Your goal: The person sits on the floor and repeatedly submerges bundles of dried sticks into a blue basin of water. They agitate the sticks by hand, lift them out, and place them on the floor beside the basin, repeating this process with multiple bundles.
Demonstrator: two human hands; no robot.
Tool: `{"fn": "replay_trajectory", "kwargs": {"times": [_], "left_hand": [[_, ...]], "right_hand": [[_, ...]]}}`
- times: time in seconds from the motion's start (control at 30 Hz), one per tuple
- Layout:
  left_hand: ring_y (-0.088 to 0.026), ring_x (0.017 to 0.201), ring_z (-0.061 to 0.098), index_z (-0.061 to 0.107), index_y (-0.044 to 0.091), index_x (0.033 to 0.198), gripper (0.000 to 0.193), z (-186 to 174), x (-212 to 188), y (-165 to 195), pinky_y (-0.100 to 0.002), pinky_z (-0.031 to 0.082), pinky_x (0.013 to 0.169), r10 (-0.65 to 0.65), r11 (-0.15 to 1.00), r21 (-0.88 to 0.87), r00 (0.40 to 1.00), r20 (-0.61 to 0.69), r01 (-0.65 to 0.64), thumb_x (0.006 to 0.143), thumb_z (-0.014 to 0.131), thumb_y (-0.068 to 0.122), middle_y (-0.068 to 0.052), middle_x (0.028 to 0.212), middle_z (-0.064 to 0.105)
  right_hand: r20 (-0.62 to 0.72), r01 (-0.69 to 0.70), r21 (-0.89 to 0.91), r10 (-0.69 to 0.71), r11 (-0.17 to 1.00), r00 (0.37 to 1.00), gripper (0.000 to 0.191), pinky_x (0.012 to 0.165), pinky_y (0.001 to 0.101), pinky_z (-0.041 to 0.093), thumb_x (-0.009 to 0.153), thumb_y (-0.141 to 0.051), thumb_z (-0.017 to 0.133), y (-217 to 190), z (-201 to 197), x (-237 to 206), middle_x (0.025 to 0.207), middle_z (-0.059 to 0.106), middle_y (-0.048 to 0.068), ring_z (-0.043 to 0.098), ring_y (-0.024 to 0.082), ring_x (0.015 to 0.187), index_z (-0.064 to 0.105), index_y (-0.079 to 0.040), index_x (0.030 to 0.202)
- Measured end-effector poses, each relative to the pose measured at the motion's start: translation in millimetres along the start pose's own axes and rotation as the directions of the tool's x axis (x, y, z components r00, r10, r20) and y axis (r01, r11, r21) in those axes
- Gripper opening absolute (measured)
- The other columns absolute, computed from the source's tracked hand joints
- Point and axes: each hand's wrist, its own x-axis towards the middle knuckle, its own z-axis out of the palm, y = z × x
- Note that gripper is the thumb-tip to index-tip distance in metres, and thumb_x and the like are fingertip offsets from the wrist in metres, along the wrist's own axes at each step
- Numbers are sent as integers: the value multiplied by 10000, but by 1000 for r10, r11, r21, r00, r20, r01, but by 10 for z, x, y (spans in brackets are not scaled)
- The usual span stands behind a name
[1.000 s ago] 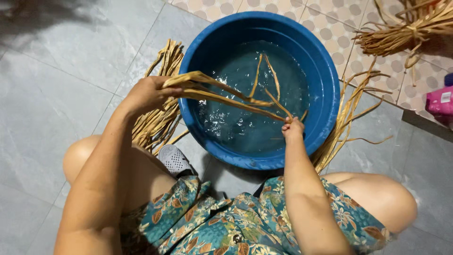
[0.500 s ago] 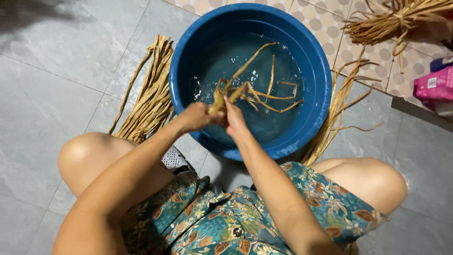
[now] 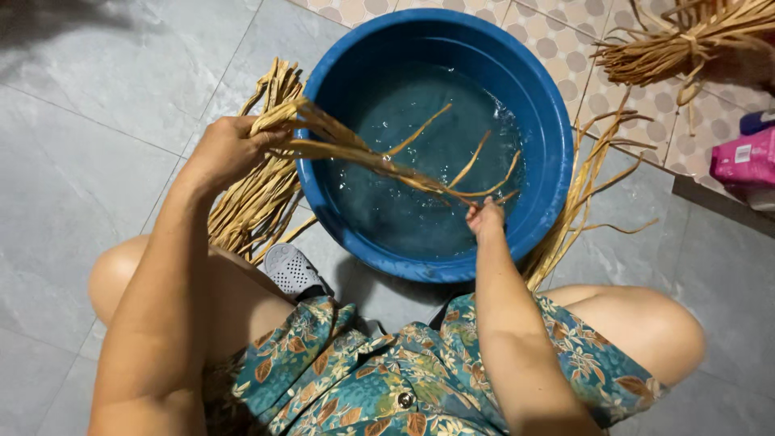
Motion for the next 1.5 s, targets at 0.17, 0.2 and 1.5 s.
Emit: {"fn": "replay_trajectory", "kwargs": {"times": [0.17,0.2,1.5], "left_hand": [[-255,840,713,795,214,1156,254,415,70,-20,-417,540,765,140,947,288,990,27,-142,927,718,291,-96,928,754],[-291,873,726,797,219,1160,258,545,46,3,-444,548,789,170,914,361,983,67,-183,924,719,289,-120,957,751],[-410,938,713,748,53,1090,474,1154,85,-6,-509,551,835,30,916,390,986,166,-94,949,573,470,-252,999,721]], "right_hand": [[29,529,-340,-554,777,832,491,590,399,591,968,-471,615,134,582,-471,924,655,113,667,219,654,539,-52,1213],[196,570,-253,-536,781,821,505,599,389,598,958,-477,609,198,759,-616,943,676,139,681,221,661,536,-51,1219],[741,-213,-208,296,955,602,696,722,493,616,829,-647,605,1020,1386,-1522,983,733,105,735,289,869,521,-120,1276]]}}
